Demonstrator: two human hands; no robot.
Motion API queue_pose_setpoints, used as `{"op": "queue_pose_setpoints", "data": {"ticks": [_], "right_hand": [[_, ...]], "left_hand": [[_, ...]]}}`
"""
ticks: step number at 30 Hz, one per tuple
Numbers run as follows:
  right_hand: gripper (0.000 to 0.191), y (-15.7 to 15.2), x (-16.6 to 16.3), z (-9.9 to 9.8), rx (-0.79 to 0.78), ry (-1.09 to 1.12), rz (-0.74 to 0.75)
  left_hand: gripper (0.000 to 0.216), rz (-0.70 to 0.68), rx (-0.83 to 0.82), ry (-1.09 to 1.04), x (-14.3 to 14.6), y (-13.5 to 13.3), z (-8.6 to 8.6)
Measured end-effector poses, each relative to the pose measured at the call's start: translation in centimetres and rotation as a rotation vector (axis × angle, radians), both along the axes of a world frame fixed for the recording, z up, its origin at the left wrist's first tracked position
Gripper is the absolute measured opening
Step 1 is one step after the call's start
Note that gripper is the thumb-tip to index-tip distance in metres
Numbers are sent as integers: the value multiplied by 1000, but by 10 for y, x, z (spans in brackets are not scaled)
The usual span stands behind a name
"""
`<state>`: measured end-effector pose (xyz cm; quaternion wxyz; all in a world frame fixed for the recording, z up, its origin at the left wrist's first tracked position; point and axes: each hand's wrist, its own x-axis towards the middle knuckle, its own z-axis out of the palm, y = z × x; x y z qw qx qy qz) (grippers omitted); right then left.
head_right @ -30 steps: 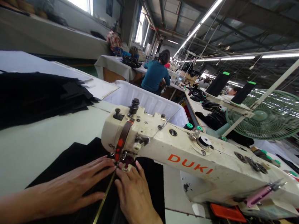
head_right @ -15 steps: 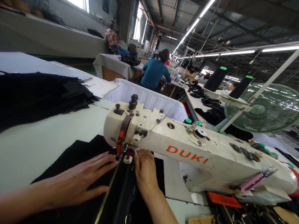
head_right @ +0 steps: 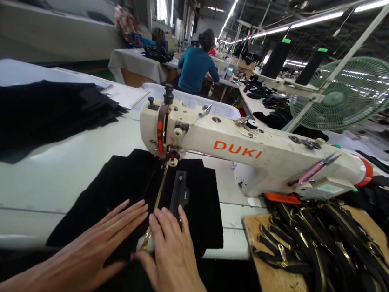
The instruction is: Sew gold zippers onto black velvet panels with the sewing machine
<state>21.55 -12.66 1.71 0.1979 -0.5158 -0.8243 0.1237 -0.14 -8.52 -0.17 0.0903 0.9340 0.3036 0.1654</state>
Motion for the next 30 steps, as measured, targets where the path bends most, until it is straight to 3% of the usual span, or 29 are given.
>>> {"op": "queue_pose_setpoints", "data": {"ticks": [4, 8, 14, 18, 27, 30], "right_hand": [[48, -7, -7, -4, 59, -63, -12], [52, -14, -12, -8, 134, -87, 6], [30, -5, -18, -14, 187, 162, -126], [20, 4, -19, -17, 238, 257, -144], [13, 7, -20, -26, 404, 126, -79], [14, 4, -15, -25, 376, 160, -59]], "left_hand": [[70, -3, 18, -85, -3, -2, -11], [61, -21, -3, -92, -5, 1, -11], [57, -38, -9, -92, -4, 0, -8], [60, -29, -12, -92, -4, -1, -6], [70, -130, 131, -49, -8, 0, -15], [75, -148, 142, -6, -9, 0, -13]]}}
